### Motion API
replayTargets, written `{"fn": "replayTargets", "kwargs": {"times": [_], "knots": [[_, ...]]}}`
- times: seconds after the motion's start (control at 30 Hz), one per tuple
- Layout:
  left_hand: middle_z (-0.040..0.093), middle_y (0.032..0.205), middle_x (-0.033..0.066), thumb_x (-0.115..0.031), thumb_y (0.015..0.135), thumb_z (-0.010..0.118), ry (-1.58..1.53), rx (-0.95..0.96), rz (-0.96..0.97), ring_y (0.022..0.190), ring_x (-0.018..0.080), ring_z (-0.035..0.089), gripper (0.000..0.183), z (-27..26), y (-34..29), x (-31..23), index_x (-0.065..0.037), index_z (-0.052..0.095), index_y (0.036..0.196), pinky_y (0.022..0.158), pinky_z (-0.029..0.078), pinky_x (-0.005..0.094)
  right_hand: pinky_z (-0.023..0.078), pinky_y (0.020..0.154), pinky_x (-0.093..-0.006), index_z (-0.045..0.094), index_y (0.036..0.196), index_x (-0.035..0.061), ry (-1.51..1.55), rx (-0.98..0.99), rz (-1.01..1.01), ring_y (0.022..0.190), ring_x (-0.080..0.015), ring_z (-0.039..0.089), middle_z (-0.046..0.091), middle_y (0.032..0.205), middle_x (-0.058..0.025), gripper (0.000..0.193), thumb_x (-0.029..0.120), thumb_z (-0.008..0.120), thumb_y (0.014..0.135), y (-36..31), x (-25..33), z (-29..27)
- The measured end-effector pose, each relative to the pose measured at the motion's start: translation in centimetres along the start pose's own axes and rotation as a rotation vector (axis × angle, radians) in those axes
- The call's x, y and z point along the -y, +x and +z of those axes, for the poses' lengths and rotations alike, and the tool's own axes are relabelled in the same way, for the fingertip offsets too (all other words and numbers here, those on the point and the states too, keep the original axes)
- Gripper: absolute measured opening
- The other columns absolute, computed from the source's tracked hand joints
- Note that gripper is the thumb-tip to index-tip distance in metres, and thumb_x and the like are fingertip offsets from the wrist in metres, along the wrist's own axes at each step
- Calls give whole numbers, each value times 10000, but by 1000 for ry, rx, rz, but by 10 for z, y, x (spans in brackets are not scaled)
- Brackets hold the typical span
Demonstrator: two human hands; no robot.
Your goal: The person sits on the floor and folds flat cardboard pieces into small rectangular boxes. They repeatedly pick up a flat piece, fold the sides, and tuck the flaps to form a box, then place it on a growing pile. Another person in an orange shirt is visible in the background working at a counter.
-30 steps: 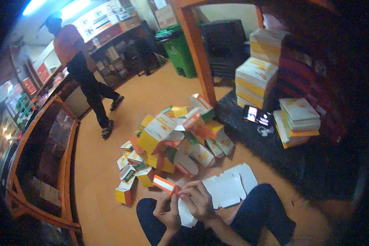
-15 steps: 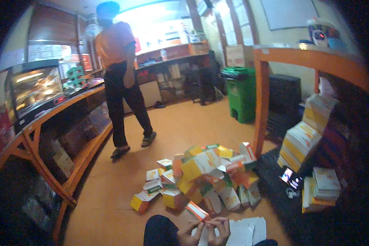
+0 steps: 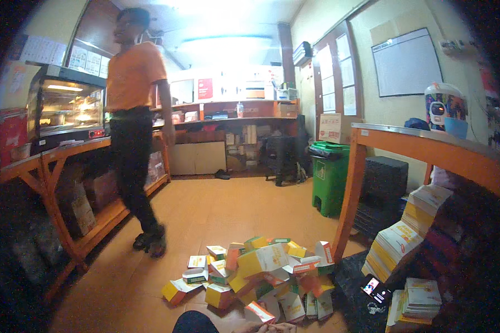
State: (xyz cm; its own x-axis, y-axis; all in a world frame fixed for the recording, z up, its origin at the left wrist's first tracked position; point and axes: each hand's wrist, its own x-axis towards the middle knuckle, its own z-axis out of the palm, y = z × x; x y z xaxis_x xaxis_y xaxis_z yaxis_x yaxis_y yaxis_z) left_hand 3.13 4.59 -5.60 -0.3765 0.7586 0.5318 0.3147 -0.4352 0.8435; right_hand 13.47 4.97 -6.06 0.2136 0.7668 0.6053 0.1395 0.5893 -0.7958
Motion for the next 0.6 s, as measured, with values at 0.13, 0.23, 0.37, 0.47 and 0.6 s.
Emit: {"fn": "replayTargets", "kwargs": {"times": [0.13, 0.23, 0.37, 0.47, 0.6], "knots": [[720, 839, 58, -115, 925, 732, -50, -7, -128, 777, 141, 665, 121, 1, 1, 13, 4, 751, 931, 714, 537, 294, 506, 852, -368, 675, 1142, 43, -46, 40, 33, 983, -284, 638, 655, 1083, -147, 234, 158, 675, 938, 1, -4, -1], [713, 839, 46, -130, 936, 723, -97, -23, -236, 770, 136, 653, 133, 0, 5, 28, 0, 753, 933, 703, 530, 290, 512, 844, -372, 664, 1182, 52, -83, 79, 62, 985, -292, 646, 661, 1101, -155, 268, 166, 674, 940, 0, -10, 4], [704, 838, 31, -149, 950, 710, -192, -65, -396, 762, 130, 637, 151, -9, 17, 63, -6, 756, 935, 689, 520, 286, 519, 832, -378, 649, 1235, 62, -169, 161, 111, 987, -303, 656, 669, 1125, -164, 315, 176, 674, 942, -10, -17, 11], [689, 865, 28, -187, 963, 706, -380, -116, -568, 774, 128, 625, 173, -24, 27, 111, -21, 752, 985, 666, 496, 264, 525, 824, -383, 638, 1274, 71, -293, 267, 156, 988, -311, 665, 675, 1143, -172, 351, 183, 673, 944, -24, -15, 16], [627, 776, -4, -203, 990, 678, -361, -138, -535, 658, 109, 556, 165, -58, 35, 174, -46, 730, 979, 583, 454, 252, 543, 792, -390, 565, 1394, 102, -379, 327, 227, 993, -330, 684, 683, 1189, -187, 470, 217, 669, 950, -24, -16, 8]]}}
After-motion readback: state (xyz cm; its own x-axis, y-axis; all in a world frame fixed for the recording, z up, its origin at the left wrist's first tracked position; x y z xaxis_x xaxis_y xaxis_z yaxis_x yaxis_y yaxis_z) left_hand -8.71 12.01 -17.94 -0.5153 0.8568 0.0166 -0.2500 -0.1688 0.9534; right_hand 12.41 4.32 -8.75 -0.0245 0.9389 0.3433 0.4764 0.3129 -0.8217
